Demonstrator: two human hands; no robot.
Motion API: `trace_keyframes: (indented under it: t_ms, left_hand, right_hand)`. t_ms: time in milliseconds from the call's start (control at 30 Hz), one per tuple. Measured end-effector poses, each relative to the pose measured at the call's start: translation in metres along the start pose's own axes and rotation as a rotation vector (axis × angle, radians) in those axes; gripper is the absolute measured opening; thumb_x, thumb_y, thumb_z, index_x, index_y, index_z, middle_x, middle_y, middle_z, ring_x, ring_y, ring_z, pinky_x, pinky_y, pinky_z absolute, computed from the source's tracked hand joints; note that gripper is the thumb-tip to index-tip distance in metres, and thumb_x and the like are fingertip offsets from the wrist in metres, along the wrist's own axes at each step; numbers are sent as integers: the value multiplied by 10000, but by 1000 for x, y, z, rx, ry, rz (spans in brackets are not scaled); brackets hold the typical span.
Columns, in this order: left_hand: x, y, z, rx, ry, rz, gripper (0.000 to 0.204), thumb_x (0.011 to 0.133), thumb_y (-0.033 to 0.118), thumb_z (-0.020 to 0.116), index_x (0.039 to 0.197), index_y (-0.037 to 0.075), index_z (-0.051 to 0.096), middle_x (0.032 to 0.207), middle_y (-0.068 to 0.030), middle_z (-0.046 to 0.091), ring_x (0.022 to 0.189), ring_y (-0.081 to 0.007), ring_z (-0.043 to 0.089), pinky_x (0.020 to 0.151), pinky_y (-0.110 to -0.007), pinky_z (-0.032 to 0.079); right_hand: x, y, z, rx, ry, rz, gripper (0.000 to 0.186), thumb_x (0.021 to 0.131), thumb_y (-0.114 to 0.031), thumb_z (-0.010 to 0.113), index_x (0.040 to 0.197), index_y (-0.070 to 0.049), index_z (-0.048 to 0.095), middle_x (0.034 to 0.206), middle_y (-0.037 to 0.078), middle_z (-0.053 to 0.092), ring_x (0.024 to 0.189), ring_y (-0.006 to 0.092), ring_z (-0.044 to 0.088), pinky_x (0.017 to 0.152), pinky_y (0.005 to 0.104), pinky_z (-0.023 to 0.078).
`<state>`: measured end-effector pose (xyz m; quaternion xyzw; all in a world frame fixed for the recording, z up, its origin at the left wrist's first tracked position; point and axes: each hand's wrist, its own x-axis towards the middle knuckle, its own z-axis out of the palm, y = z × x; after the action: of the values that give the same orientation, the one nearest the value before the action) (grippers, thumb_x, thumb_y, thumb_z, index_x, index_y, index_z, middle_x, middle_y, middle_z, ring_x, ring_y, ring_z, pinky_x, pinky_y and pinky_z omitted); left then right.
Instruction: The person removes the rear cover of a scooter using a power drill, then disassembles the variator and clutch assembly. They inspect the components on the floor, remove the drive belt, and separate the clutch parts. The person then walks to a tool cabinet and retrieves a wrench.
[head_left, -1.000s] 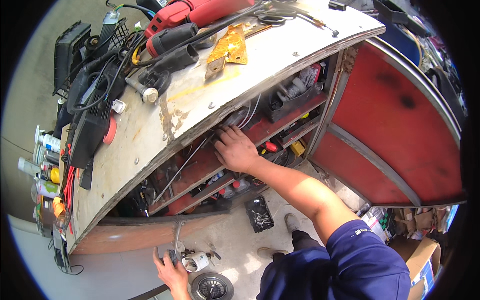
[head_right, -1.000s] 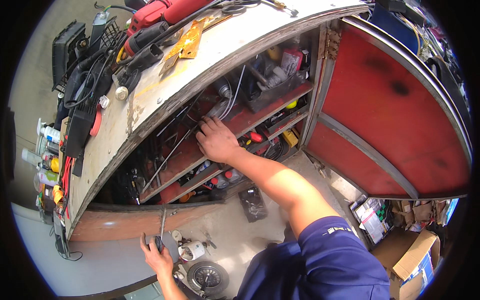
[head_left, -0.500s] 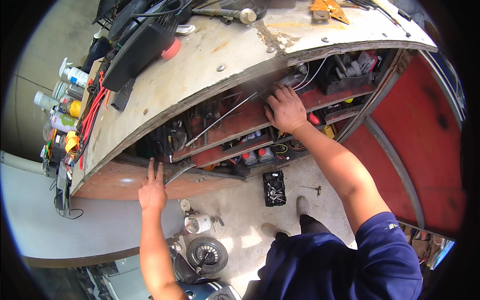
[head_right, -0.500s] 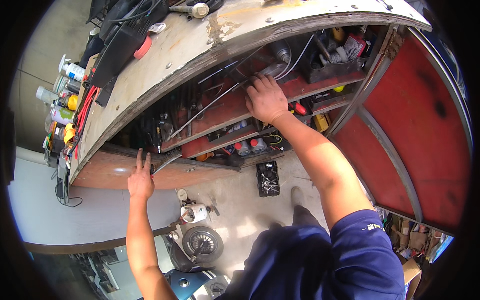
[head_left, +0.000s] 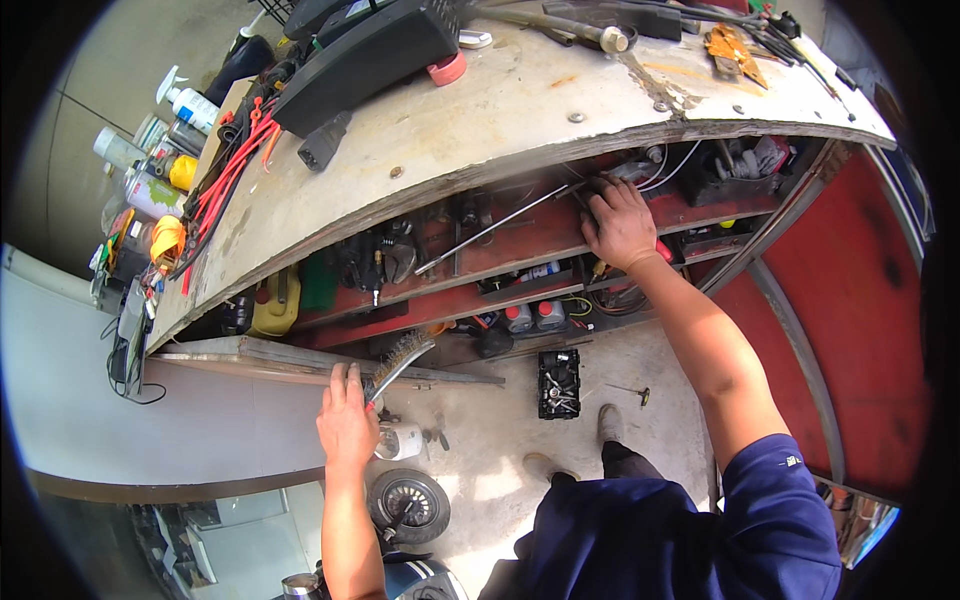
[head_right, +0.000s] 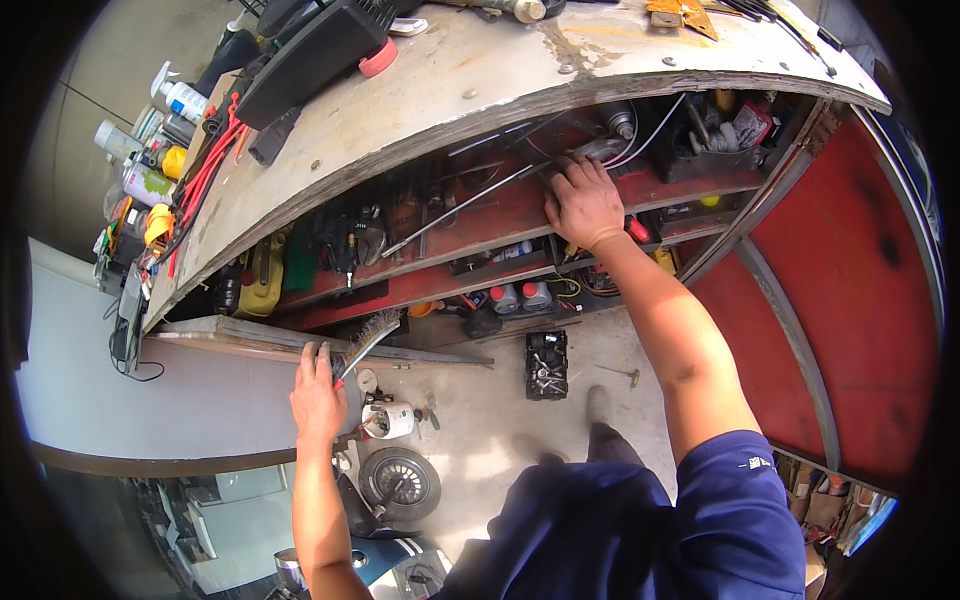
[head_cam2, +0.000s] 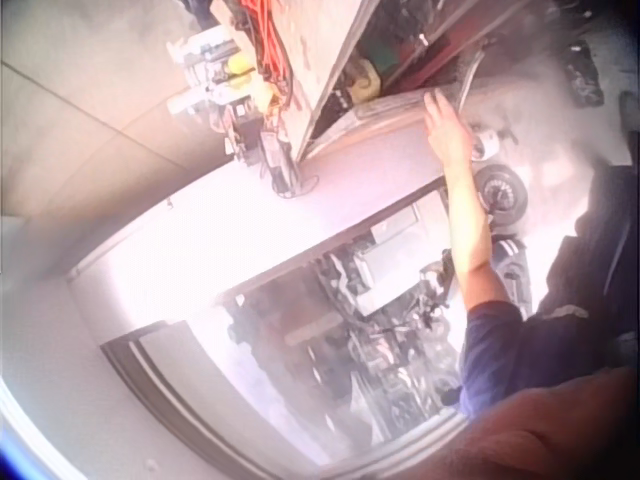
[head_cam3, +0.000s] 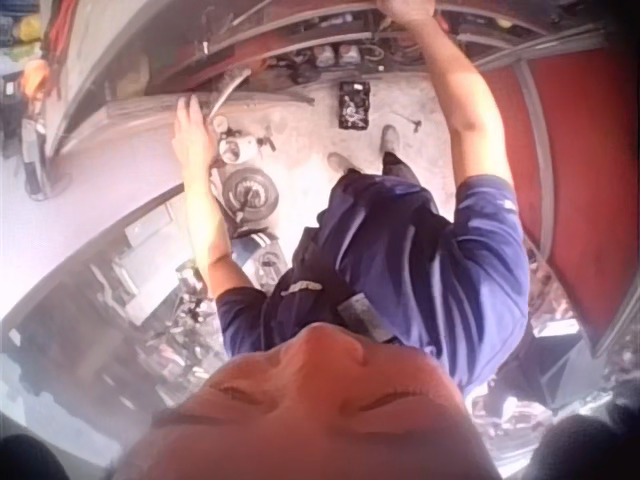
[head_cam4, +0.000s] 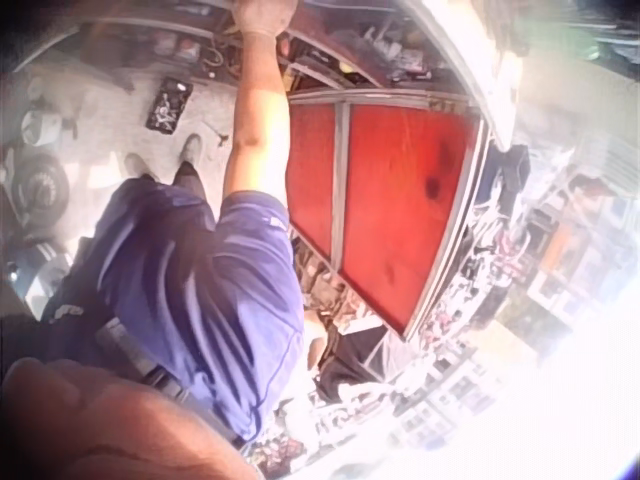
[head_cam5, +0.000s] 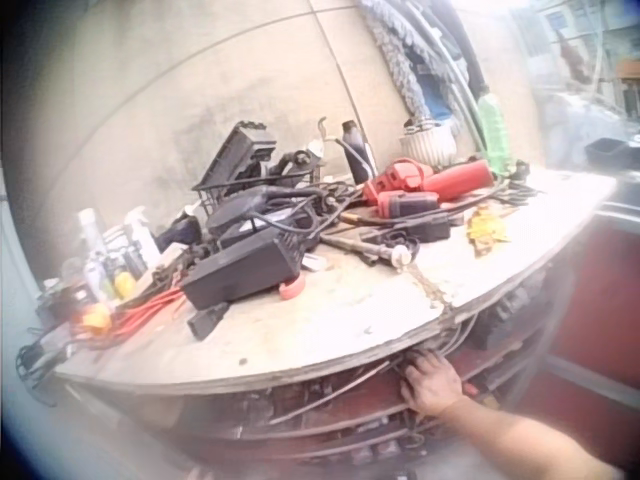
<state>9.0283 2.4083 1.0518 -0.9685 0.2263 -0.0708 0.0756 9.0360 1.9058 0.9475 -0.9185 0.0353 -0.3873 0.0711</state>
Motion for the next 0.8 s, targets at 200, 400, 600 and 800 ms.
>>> trace_keyframes:
  t_ms: [200,400,600,800]
  left_hand:
    - [-69,-5,4,-117,-37,-208,700,804,107,751,1466,70,527,1322,-177,552,1146,-406,621,905,-513,558]
    - [-137,-12,4,-84,104,-261,613,805,160,754,1390,55,606,1145,-170,598,989,-380,643,804,-493,572]
    - [-174,-13,-5,-164,47,-546,569,851,172,707,1398,61,598,1119,-163,583,1016,-386,639,806,-494,565]
    - [-201,-23,-5,-131,96,-642,518,869,192,703,1365,65,627,1057,-135,609,970,-355,670,759,-481,580]
  right_hand:
    - [1,-4,-1,-42,-50,19,331,872,-225,676,1154,-54,703,1339,163,635,1332,363,547,1152,504,412]
    - [0,-5,0,-94,-101,30,385,875,-201,667,1236,-66,684,1372,166,613,1322,377,544,1160,505,405]
    - [-1,-4,1,-93,-145,46,359,876,-195,668,1203,-44,673,1368,192,604,1302,404,539,1165,494,399]
    - [-6,2,7,-153,-211,62,329,937,-219,635,1208,-33,650,1400,197,585,1323,416,516,1178,518,373]
